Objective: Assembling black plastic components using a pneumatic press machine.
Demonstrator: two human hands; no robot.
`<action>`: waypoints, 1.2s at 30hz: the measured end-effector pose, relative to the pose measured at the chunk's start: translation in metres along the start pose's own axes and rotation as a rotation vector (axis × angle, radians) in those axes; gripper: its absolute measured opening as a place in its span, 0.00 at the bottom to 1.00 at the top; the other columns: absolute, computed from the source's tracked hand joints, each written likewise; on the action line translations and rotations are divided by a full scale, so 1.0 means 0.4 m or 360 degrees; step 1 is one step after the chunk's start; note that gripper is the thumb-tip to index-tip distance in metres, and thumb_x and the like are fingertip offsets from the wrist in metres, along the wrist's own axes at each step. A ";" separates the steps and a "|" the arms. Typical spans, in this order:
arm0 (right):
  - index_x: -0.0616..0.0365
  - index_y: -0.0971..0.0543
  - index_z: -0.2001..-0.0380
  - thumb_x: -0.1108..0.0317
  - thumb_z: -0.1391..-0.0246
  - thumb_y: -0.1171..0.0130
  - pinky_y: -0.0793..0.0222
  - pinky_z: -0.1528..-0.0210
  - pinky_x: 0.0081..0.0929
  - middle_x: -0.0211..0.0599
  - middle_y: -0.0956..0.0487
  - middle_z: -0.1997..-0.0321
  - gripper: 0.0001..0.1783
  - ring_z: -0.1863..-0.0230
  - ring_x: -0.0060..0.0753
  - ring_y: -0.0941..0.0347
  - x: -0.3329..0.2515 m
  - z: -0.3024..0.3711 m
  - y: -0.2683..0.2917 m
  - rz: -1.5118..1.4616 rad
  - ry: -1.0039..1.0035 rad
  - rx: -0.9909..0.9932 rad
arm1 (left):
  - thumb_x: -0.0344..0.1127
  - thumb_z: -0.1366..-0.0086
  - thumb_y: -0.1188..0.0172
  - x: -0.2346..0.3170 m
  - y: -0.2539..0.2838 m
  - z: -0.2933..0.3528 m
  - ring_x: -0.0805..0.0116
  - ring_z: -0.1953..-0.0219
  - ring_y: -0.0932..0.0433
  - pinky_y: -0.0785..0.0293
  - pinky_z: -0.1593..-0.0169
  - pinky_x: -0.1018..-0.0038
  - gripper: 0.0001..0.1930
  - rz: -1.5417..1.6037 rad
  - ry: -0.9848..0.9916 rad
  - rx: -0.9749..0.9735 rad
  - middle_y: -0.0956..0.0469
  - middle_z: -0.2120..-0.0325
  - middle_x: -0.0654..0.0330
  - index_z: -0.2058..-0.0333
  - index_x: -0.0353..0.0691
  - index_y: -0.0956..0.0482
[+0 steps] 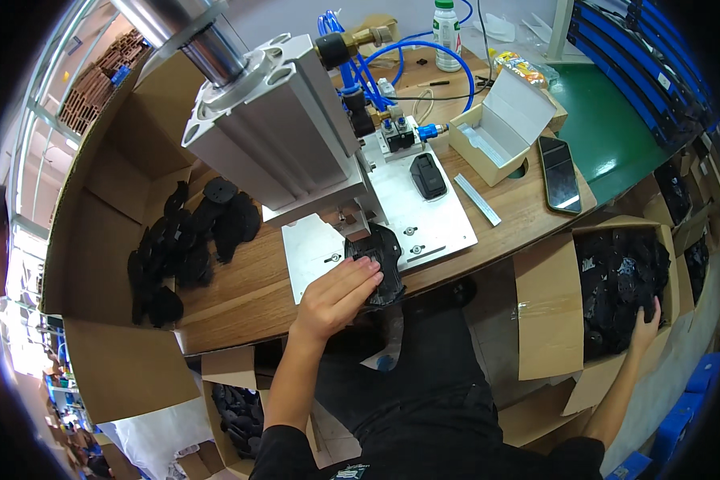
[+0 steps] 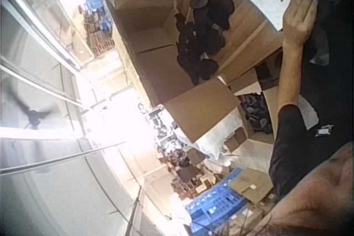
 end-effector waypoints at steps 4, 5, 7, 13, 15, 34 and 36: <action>0.63 0.35 0.32 0.65 0.39 0.39 0.46 0.27 0.37 0.53 0.32 0.31 0.34 0.29 0.50 0.37 0.094 -0.033 0.003 0.0787 0.0065 0.0013 | 0.25 0.46 0.37 -0.011 -0.005 0.008 0.57 0.50 0.16 0.19 0.44 0.63 0.15 0.0083 -0.0005 -0.0001 0.16 0.54 0.54 0.57 0.34 0.15; 0.65 0.34 0.33 0.62 0.38 0.39 0.48 0.25 0.37 0.54 0.33 0.30 0.34 0.28 0.52 0.38 0.047 -0.032 -0.056 0.0629 0.0135 -0.0081 | 0.24 0.46 0.36 -0.008 -0.005 0.005 0.58 0.50 0.16 0.19 0.44 0.63 0.15 0.0087 -0.0007 -0.0027 0.16 0.54 0.54 0.57 0.34 0.15; 0.64 0.30 0.36 0.69 0.39 0.39 0.37 0.32 0.36 0.49 0.32 0.30 0.29 0.30 0.43 0.34 -0.240 0.031 -0.204 -0.0129 0.0217 -0.0390 | 0.24 0.46 0.36 -0.001 -0.012 0.003 0.58 0.49 0.16 0.19 0.43 0.63 0.15 0.0049 0.0039 -0.0046 0.16 0.54 0.55 0.57 0.35 0.15; 0.57 0.20 0.49 0.73 0.57 0.29 0.26 0.41 0.41 0.46 0.20 0.43 0.27 0.40 0.48 0.24 -1.179 0.314 -0.292 -0.0813 0.1607 -0.0993 | 0.22 0.46 0.35 0.007 -0.022 0.013 0.57 0.49 0.17 0.20 0.43 0.62 0.16 0.0066 0.0144 0.0012 0.16 0.54 0.55 0.56 0.35 0.15; 0.52 0.20 0.47 0.68 0.56 0.27 0.27 0.41 0.40 0.41 0.23 0.38 0.29 0.40 0.43 0.24 -1.333 0.398 -0.304 -0.0927 0.2028 -0.1038 | 0.21 0.45 0.35 0.009 -0.017 0.009 0.57 0.48 0.17 0.20 0.42 0.62 0.16 0.0041 0.0149 0.0013 0.16 0.54 0.54 0.56 0.34 0.15; 0.55 0.20 0.55 0.77 0.53 0.36 0.19 0.55 0.30 0.35 0.18 0.46 0.19 0.47 0.34 0.18 -1.471 0.534 -0.343 -0.0559 0.1930 -0.1044 | 0.34 0.38 0.38 -0.341 0.228 0.238 0.46 0.35 0.33 0.45 0.29 0.48 0.29 -0.0930 0.0923 -0.0036 0.29 0.39 0.42 0.37 0.38 0.28; 0.55 0.20 0.55 0.77 0.54 0.36 0.19 0.55 0.30 0.35 0.18 0.46 0.19 0.47 0.35 0.18 -1.469 0.527 -0.339 -0.0566 0.1940 -0.1042 | 0.36 0.37 0.39 -0.415 0.222 0.372 0.47 0.32 0.36 0.54 0.26 0.45 0.31 -0.1021 0.1385 -0.0315 0.32 0.36 0.41 0.35 0.39 0.31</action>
Point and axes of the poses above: each hand's wrist, its own z-axis away from the middle knuckle, its own y-axis out of the back of the hand, x = y × z, the point moved 5 cm from there along -z, towards the middle knuckle
